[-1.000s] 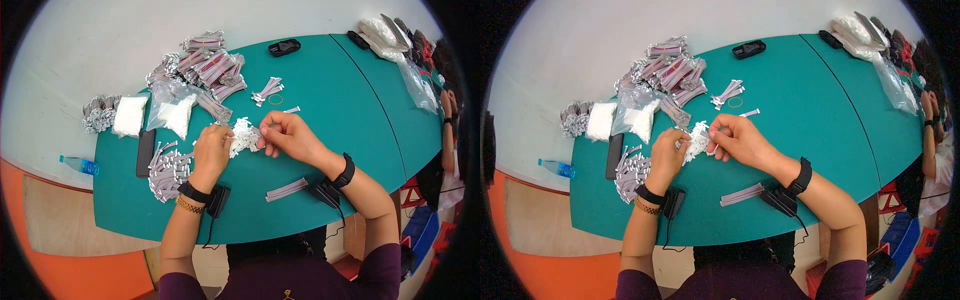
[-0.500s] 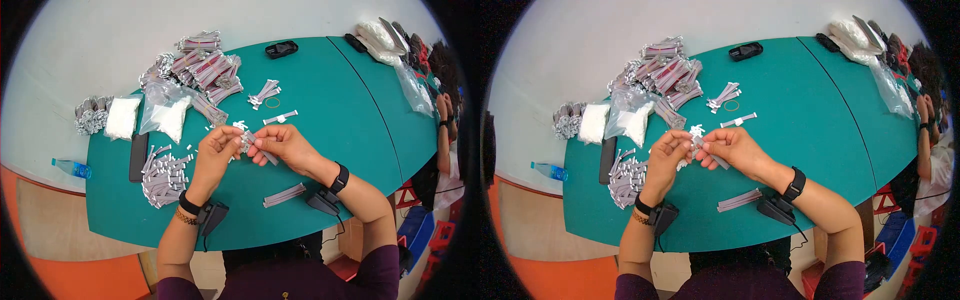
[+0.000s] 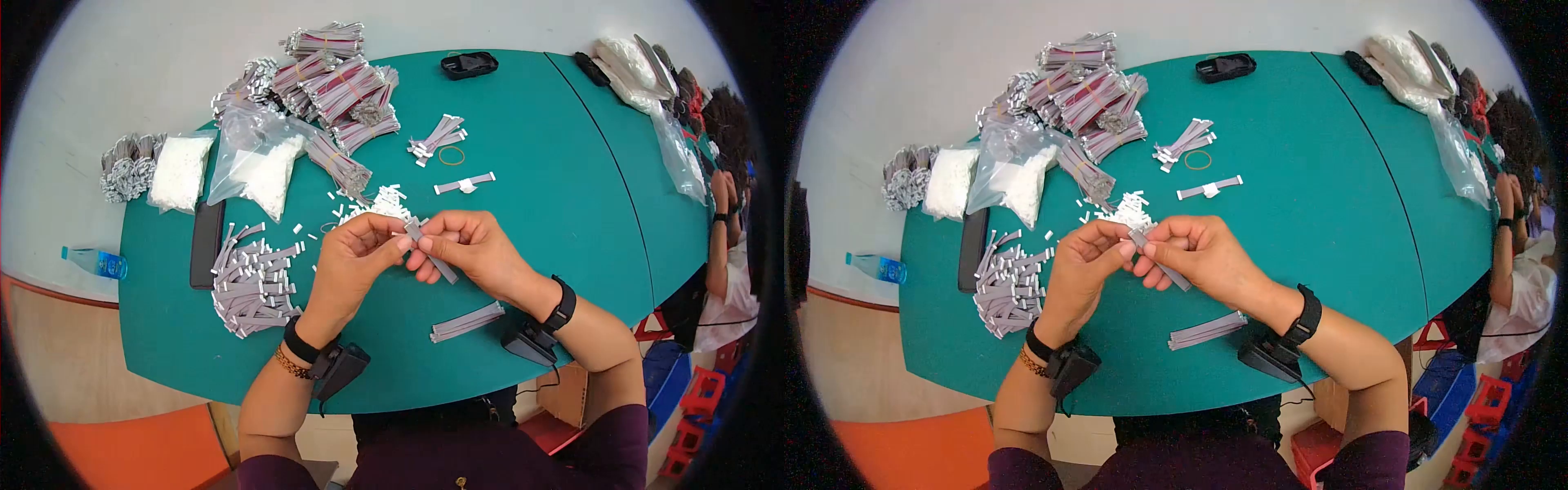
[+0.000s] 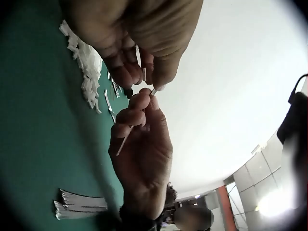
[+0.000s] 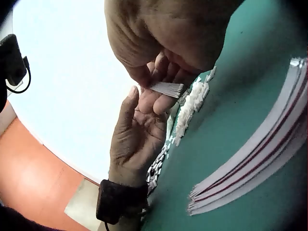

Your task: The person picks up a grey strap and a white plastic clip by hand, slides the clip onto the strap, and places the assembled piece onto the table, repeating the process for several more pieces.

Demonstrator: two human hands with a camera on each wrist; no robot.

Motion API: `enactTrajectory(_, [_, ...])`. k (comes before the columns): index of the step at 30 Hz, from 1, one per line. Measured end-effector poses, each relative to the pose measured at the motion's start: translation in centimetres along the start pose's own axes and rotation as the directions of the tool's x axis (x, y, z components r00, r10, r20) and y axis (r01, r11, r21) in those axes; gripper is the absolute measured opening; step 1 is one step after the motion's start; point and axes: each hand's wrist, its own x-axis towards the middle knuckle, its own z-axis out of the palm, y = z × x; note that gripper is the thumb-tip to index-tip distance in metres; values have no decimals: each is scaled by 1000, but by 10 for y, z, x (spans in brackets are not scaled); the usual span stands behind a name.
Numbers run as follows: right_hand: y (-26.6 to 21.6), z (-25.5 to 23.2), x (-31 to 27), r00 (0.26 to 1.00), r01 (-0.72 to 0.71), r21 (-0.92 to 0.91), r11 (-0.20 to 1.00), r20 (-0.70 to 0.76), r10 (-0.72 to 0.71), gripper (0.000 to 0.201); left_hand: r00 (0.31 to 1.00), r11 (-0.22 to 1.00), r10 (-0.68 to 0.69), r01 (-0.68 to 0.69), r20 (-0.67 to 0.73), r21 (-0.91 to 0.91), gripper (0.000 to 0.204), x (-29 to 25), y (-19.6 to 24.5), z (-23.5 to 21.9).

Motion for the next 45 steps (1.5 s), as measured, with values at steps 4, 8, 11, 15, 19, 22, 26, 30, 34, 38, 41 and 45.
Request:
enactTrajectory(4, [3, 0, -1, 1000, 9, -45, 999, 17, -9, 15, 999, 997, 50, -49, -10, 60, 13, -1, 0, 3])
enactTrajectory(8, [2, 2, -3, 1000, 12, -78, 997, 16, -11, 15, 998, 992, 67, -66, -3, 111, 12, -2, 0, 2])
enactTrajectory(11, [1, 5, -5, 1000, 11, -125, 992, 5, -11, 16, 999, 993, 51, -52, 9, 103, 12, -3, 2, 2])
enactTrajectory(15, [0, 6, -7, 1000, 9, -149, 989, -19, -12, 16, 999, 996, 29, -31, 18, 85, 14, -3, 0, 1])
enactTrajectory(19, [0, 7, -8, 999, 35, -159, 987, -29, -40, 16, 1000, 997, 20, -20, 8, 80, 13, -4, 2, 5])
enactTrajectory(22, [-2, 9, -9, 998, 36, -155, 987, -38, -43, 15, 1000, 997, 11, -11, 5, 72, 13, -4, 3, 5])
enactTrajectory(26, [1, 9, -8, 997, 56, -143, 988, -53, -64, 14, 1000, 997, 10, -9, -5, 78, 13, -4, 2, 6])
enactTrajectory(30, [5, 8, -7, 995, 72, -138, 988, -62, -81, 13, 1000, 998, 2, -1, -8, 64, 12, -4, 0, 6])
enactTrajectory(34, [-2, 9, -10, 997, 36, -163, 986, -65, -47, 13, 1000, 999, 3, -3, -7, 51, 12, -5, 1, 9])
enactTrajectory(38, [-2, 10, -10, 997, 43, -159, 986, -53, -52, 14, 1000, 998, 26, -27, 15, 62, 11, -4, 0, 6])
enactTrajectory(41, [-2, 10, -10, 998, 41, -161, 986, -49, -50, 14, 1000, 998, 25, -25, 8, 50, 12, -5, 1, 8])
enactTrajectory(45, [-2, 10, -9, 997, 45, -179, 983, -46, -54, 14, 1000, 999, 18, -18, -4, 33, 12, -5, 1, 9])
